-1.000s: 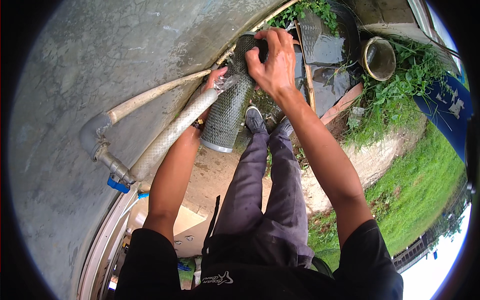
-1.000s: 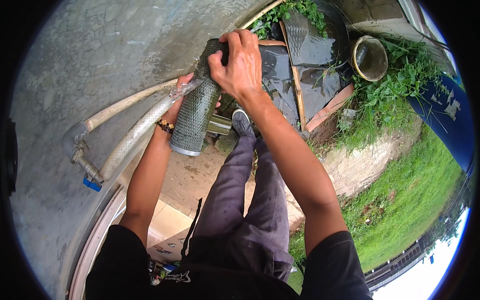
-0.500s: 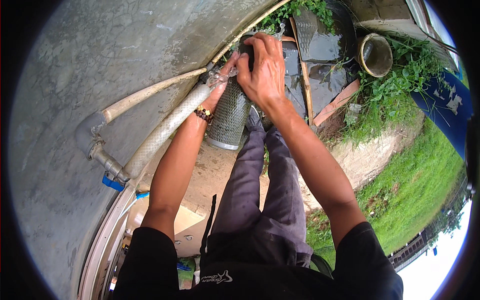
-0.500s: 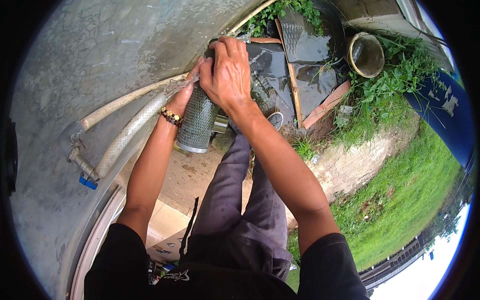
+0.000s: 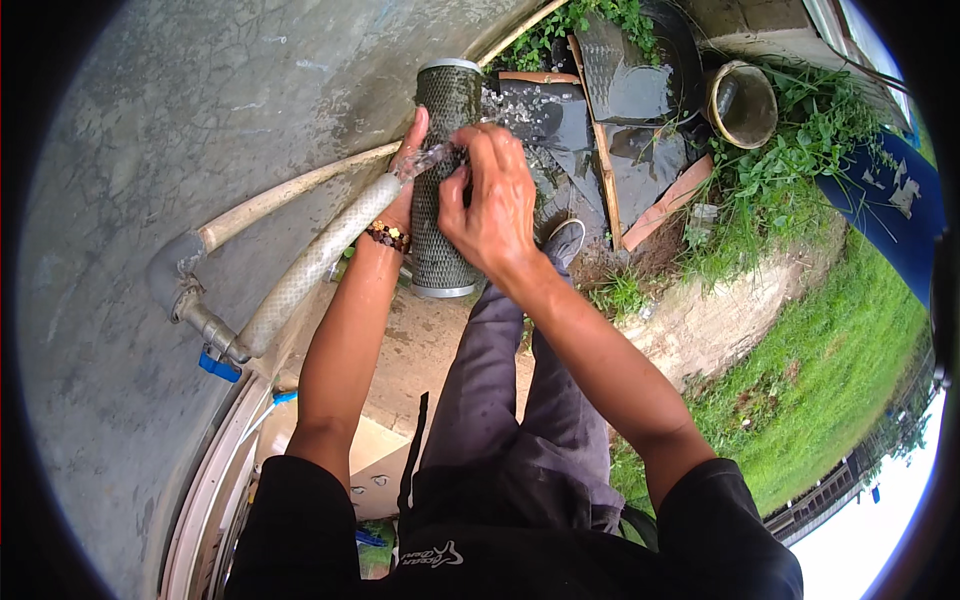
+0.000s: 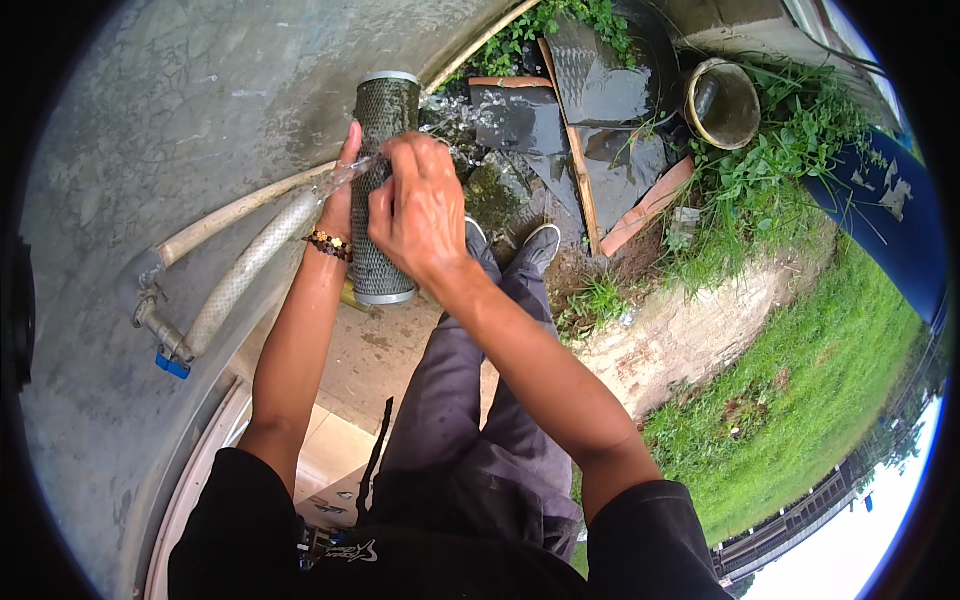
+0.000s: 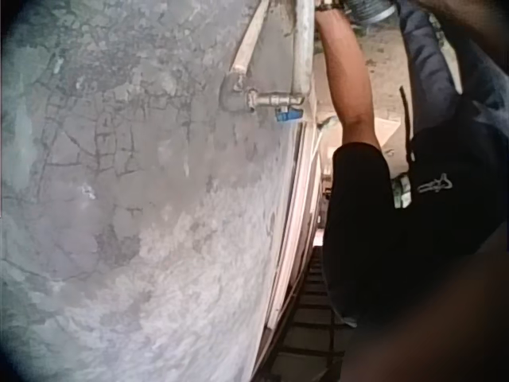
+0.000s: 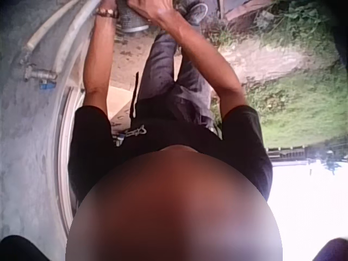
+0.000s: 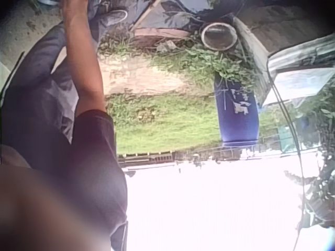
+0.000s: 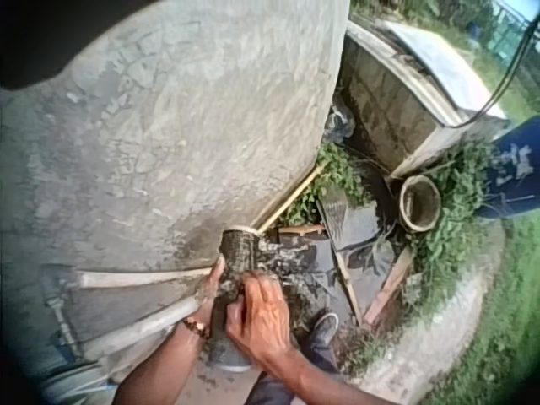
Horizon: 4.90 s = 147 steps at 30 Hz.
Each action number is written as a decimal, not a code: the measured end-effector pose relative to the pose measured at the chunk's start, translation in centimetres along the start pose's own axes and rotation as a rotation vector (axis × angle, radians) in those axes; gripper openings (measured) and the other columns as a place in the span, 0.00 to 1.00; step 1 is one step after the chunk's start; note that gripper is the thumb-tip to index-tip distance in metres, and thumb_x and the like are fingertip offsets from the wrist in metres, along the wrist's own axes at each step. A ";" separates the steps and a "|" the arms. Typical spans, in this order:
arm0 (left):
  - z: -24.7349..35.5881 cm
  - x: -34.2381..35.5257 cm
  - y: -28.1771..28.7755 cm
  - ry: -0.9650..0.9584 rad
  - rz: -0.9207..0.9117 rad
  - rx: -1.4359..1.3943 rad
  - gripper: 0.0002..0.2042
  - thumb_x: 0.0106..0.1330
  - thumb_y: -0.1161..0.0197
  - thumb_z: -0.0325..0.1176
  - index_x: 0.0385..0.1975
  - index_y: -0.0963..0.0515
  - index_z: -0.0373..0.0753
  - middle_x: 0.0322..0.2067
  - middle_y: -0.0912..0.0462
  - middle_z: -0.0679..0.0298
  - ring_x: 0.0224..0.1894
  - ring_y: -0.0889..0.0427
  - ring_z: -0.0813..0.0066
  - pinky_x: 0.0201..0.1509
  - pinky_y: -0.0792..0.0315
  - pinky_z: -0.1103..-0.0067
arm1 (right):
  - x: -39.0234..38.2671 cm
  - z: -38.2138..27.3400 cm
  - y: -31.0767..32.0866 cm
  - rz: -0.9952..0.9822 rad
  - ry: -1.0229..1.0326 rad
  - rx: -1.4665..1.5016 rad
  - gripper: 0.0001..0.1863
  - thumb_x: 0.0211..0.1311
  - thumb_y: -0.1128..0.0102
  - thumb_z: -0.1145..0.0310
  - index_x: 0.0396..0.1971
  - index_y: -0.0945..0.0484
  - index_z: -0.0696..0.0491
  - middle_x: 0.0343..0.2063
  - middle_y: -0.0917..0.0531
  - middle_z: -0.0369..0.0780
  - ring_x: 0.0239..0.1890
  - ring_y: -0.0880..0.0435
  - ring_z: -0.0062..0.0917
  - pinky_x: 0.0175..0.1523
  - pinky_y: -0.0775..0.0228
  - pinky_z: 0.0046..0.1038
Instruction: Cleaning and rinsing cylindrical filter components at an outdoor faucet.
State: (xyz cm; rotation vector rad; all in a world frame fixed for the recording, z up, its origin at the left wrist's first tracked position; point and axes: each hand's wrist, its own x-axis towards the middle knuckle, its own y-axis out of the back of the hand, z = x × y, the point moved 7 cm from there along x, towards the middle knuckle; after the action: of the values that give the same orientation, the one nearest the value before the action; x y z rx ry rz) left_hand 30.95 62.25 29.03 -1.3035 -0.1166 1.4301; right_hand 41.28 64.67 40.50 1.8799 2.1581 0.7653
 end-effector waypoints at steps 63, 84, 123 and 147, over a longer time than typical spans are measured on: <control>0.8 -2.9 1.2 0.167 -0.291 -0.093 0.26 0.72 0.49 0.57 0.54 0.23 0.39 0.47 0.17 0.64 0.50 0.20 0.72 0.56 0.26 0.74 | -2.1 -4.6 -2.0 -0.262 0.044 -0.071 0.29 0.52 0.41 0.68 0.53 0.33 0.69 0.54 0.32 0.58 0.57 0.32 0.53 0.63 0.38 0.46; -1.2 -1.8 5.9 -0.013 0.191 0.293 0.28 0.70 0.48 0.61 0.48 0.22 0.39 0.43 0.18 0.62 0.46 0.19 0.75 0.52 0.24 0.77 | -3.4 -3.8 -1.5 -0.210 -0.086 -0.021 0.22 0.50 0.39 0.70 0.45 0.27 0.64 0.48 0.28 0.53 0.53 0.29 0.48 0.61 0.36 0.43; 2.3 5.7 -0.3 -0.038 0.100 0.097 0.28 0.69 0.47 0.60 0.50 0.25 0.37 0.43 0.19 0.55 0.44 0.18 0.66 0.52 0.22 0.71 | 4.5 1.9 1.1 -0.004 0.046 0.003 0.03 0.49 0.39 0.79 0.26 0.21 0.59 0.30 0.19 0.47 0.35 0.20 0.44 0.43 0.26 0.39; -1.0 3.4 -2.4 -0.015 -0.005 -0.060 0.23 0.72 0.46 0.49 0.57 0.25 0.38 0.48 0.18 0.58 0.48 0.18 0.71 0.54 0.23 0.75 | 6.9 4.1 2.0 0.229 0.085 -0.119 0.03 0.50 0.39 0.77 0.26 0.20 0.60 0.30 0.20 0.46 0.36 0.21 0.43 0.42 0.28 0.39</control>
State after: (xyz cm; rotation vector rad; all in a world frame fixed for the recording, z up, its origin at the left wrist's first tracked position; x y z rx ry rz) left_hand 34.11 65.09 28.19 -1.3405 -0.1733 1.4418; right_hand 43.63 72.48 39.33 2.0890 1.9156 1.0100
